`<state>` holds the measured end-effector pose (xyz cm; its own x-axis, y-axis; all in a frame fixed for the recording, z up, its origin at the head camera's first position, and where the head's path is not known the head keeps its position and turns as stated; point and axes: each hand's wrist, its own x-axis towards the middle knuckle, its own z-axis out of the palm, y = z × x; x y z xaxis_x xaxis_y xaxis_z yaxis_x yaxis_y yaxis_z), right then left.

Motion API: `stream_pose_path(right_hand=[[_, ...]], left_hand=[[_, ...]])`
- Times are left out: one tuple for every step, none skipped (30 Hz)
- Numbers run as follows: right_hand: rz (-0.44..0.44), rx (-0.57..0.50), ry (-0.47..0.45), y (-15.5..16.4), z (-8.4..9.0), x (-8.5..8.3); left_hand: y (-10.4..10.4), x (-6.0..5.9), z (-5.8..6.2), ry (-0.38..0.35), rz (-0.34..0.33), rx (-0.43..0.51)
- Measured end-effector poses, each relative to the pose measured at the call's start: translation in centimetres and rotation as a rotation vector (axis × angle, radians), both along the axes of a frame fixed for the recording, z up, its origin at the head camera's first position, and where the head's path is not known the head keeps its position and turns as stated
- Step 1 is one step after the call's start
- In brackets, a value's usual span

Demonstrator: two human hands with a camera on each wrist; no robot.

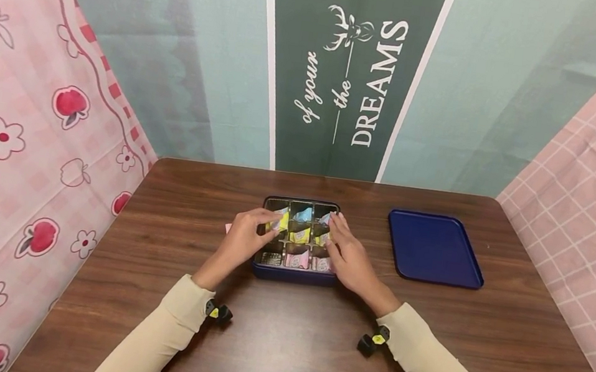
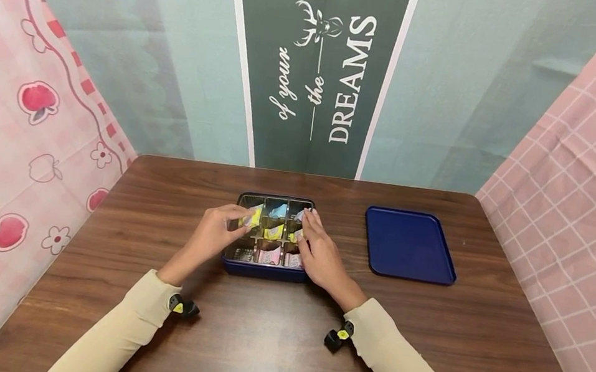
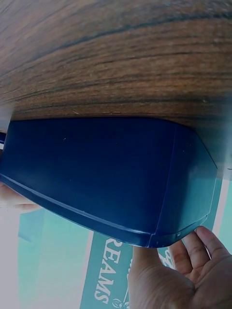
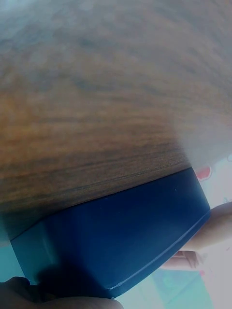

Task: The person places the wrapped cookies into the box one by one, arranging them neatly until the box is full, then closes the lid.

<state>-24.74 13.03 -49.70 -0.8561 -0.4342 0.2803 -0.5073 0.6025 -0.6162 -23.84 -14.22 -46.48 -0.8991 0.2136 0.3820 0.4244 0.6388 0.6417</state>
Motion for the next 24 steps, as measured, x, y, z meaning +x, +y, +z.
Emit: stream_pose_path(right_hand=[[0.001,0.001,-0.002,-0.02,-0.03,0.01],[0.000,0.001,-0.003,-0.04,-0.07,0.02],[0.000,0.000,-0.001,-0.05,-0.11,0.03],[-0.001,0.002,0.000,-0.05,-0.16,0.01],[-0.002,0.003,0.004,-0.06,-0.16,0.00],[-0.003,0.003,0.006,-0.06,-0.16,-0.02],[-0.004,0.002,0.009,-0.07,-0.13,-0.02],[-0.004,0.001,0.009,-0.07,-0.08,0.00],[-0.002,0.001,0.008,-0.06,-0.05,-0.01],[-0.001,0.001,0.007,-0.05,-0.01,-0.02],[0.000,-0.001,0.009,-0.05,0.02,0.00],[-0.001,-0.001,0.009,-0.03,0.00,0.00],[-0.002,0.001,0.008,-0.02,-0.02,0.01],[-0.003,0.004,0.009,0.01,-0.08,-0.02],[-0.005,0.006,0.013,0.04,-0.15,-0.05],[-0.008,0.007,0.013,0.04,-0.17,-0.03],[-0.012,0.008,0.012,0.07,-0.21,-0.03],[-0.014,0.008,0.010,0.08,-0.21,-0.02],[-0.016,0.008,0.009,0.08,-0.21,-0.03],[-0.016,0.006,0.009,0.07,-0.19,-0.03],[-0.016,0.007,0.007,0.05,-0.17,-0.03],[-0.015,0.006,0.005,0.04,-0.14,-0.03],[-0.015,0.005,0.006,0.03,-0.15,-0.06],[-0.014,0.005,0.006,0.01,-0.14,-0.07]], left_hand=[[-0.03,0.02,-0.02,-0.005,0.001,-0.001],[-0.07,0.04,-0.03,-0.008,0.000,-0.001],[-0.11,0.02,-0.04,-0.007,-0.002,-0.004],[-0.15,-0.02,-0.04,-0.007,-0.004,-0.007],[-0.18,-0.05,-0.04,-0.008,-0.005,-0.009],[-0.20,-0.09,-0.03,-0.010,-0.008,-0.010],[-0.22,-0.12,-0.03,-0.009,-0.011,-0.013],[-0.24,-0.15,-0.05,-0.009,-0.014,-0.016],[-0.25,-0.17,-0.08,-0.013,-0.014,-0.019],[-0.24,-0.20,-0.08,-0.017,-0.015,-0.025],[-0.23,-0.19,-0.09,-0.023,-0.013,-0.028],[-0.23,-0.18,-0.10,-0.025,-0.013,-0.032],[-0.23,-0.18,-0.13,-0.027,-0.013,-0.037],[-0.22,-0.18,-0.12,-0.029,-0.014,-0.040],[-0.21,-0.18,-0.13,-0.029,-0.015,-0.046],[-0.19,-0.19,-0.12,-0.030,-0.019,-0.049],[-0.18,-0.18,-0.11,-0.031,-0.022,-0.050],[-0.17,-0.19,-0.10,-0.029,-0.025,-0.053],[-0.16,-0.19,-0.10,-0.028,-0.029,-0.055],[-0.14,-0.19,-0.09,-0.029,-0.029,-0.058],[-0.15,-0.19,-0.11,-0.029,-0.030,-0.063],[-0.15,-0.18,-0.11,-0.029,-0.031,-0.067],[-0.16,-0.16,-0.12,-0.028,-0.030,-0.072],[-0.16,-0.16,-0.13,-0.026,-0.029,-0.079]])
